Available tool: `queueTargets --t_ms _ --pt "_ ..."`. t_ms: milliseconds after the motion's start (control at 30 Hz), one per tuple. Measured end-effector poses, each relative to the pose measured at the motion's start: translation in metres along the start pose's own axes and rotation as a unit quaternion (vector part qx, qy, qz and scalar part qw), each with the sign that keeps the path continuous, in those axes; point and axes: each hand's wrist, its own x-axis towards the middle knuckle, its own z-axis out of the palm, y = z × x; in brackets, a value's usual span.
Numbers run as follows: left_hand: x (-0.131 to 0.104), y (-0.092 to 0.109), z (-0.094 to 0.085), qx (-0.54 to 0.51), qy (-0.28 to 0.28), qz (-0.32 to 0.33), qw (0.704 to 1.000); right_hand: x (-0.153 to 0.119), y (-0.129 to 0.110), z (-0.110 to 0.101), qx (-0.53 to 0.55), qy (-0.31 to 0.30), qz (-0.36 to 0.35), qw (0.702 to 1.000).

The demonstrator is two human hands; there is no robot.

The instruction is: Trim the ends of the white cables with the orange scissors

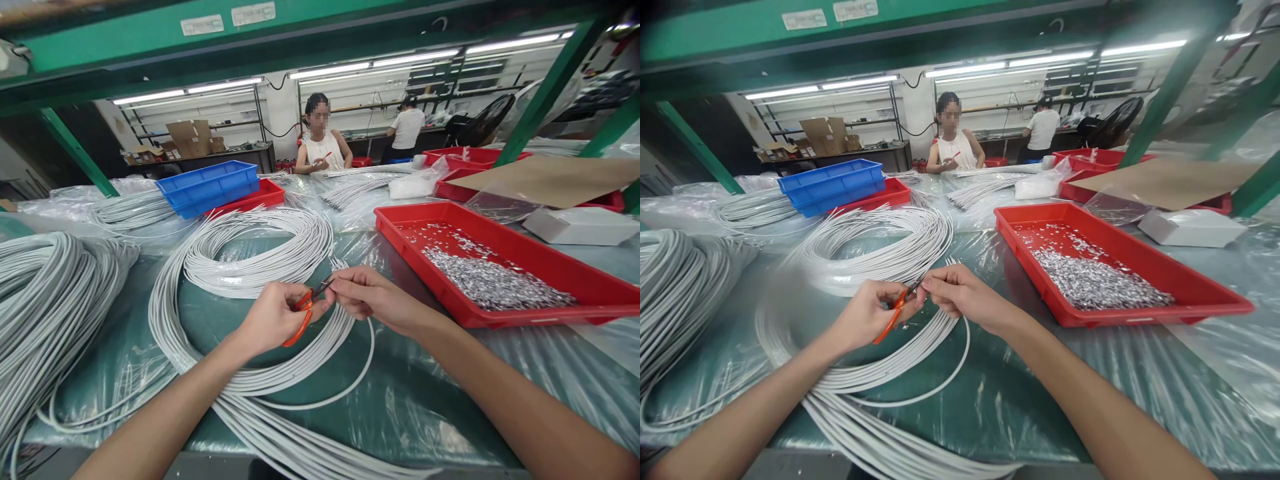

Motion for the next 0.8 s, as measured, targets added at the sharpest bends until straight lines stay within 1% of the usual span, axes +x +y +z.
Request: queueTargets --t_ms 200,300,367,533,667,733,800 --pt "0.000 -0.002 -0.002 0.010 0.017 -0.006 1.000 0.004 0.000 0.003 -0.097 0.055 -0.064 0.992" --pt "-0.001 -0.003 -0.003 -0.008 0.009 -0.019 1.000 0.004 0.000 0.006 -0.169 0.089 -0.118 0.974" --pt "-0.001 -0.003 -0.003 -0.023 -0.003 -0.027 0.999 0.003 0.001 0.008 -0.211 0.112 -0.141 0.961" --pt "0.000 0.001 -0.003 -0.060 -0.022 -0.032 0.997 0.000 0.002 0.014 -0.267 0.179 -0.155 0.934" --pt "0.000 0.004 -0.002 -0.079 -0.025 -0.037 0.996 -0.002 0.003 0.018 -0.298 0.217 -0.167 0.915" --pt "0.000 0.004 -0.002 -0.085 -0.027 -0.043 0.995 -0.003 0.004 0.020 -0.327 0.235 -0.181 0.897" --pt "0.000 0.003 -0.002 -0.090 -0.032 -0.051 0.994 -0.003 0.006 0.022 -0.375 0.256 -0.209 0.866"
